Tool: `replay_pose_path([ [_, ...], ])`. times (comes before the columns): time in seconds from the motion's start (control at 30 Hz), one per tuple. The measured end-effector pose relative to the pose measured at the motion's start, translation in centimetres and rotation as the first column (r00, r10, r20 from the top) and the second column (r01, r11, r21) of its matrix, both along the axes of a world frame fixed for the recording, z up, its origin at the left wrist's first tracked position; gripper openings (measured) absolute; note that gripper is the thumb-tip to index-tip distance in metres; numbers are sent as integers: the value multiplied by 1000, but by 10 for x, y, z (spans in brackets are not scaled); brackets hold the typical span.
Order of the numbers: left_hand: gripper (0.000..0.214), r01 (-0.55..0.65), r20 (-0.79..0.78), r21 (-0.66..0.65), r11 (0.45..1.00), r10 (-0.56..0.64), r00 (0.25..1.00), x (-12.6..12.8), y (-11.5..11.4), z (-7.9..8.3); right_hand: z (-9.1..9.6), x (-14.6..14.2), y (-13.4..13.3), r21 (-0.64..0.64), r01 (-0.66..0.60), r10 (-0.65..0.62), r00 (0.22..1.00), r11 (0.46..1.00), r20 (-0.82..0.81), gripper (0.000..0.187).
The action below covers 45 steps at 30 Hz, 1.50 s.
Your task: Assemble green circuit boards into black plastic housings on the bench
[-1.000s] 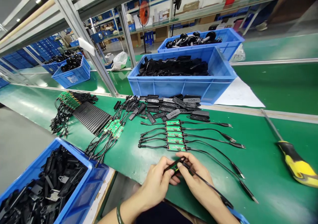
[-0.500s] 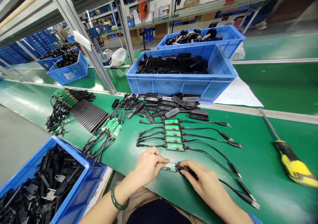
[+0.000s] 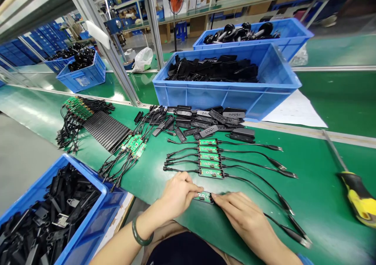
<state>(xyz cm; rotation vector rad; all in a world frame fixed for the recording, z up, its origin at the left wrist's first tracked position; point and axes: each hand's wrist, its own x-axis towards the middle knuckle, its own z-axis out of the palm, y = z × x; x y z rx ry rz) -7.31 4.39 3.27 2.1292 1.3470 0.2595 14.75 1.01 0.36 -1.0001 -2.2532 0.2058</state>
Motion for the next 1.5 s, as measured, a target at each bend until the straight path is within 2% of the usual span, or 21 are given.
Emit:
replay_pose_path([
  [0.27,24,3,5,-21,1000,-2,1000,-1,1,2,8,-8,-2,183,9,-50,975,983,218,46],
  [0.33,23,8,19,-21,1000,-7,1000,0,2,0,9,-6,1,143,15,-48,971,990,234,47],
  [0.4,23,9,51,-24,1000,-8,999,0,3,-1,10,-5,5,56,32,-43,978,998,206,38],
  [0.5,25,-9,180,-68,998,21,983,-2,2,2,7,-9,6,-23,47,-43,991,999,129,27],
  [0.63,41,-25,330,-176,984,83,940,-13,-1,11,-1,-20,1,-25,25,-23,997,999,76,28],
  [0.77,23,-121,306,-204,971,181,935,-25,-3,12,-3,-21,-1,10,26,-26,996,1000,89,30],
  [0.93,14,-215,358,-223,951,285,889,-24,-8,-2,-1,-20,0,41,25,-29,994,999,101,34],
  [1.03,15,-240,402,-131,962,273,874,-22,-12,-8,0,-21,0,47,34,-39,994,998,102,33],
  [1.23,12,-207,462,124,970,128,878,-20,-19,-13,3,-23,0,83,46,-54,994,995,91,33],
  [1.37,19,-157,427,293,943,18,904,-20,-19,-19,3,-23,-1,77,56,-63,994,995,92,34],
  [1.5,23,-124,324,422,898,-22,946,-19,-19,-28,1,-23,-1,77,63,-72,990,995,119,34],
])
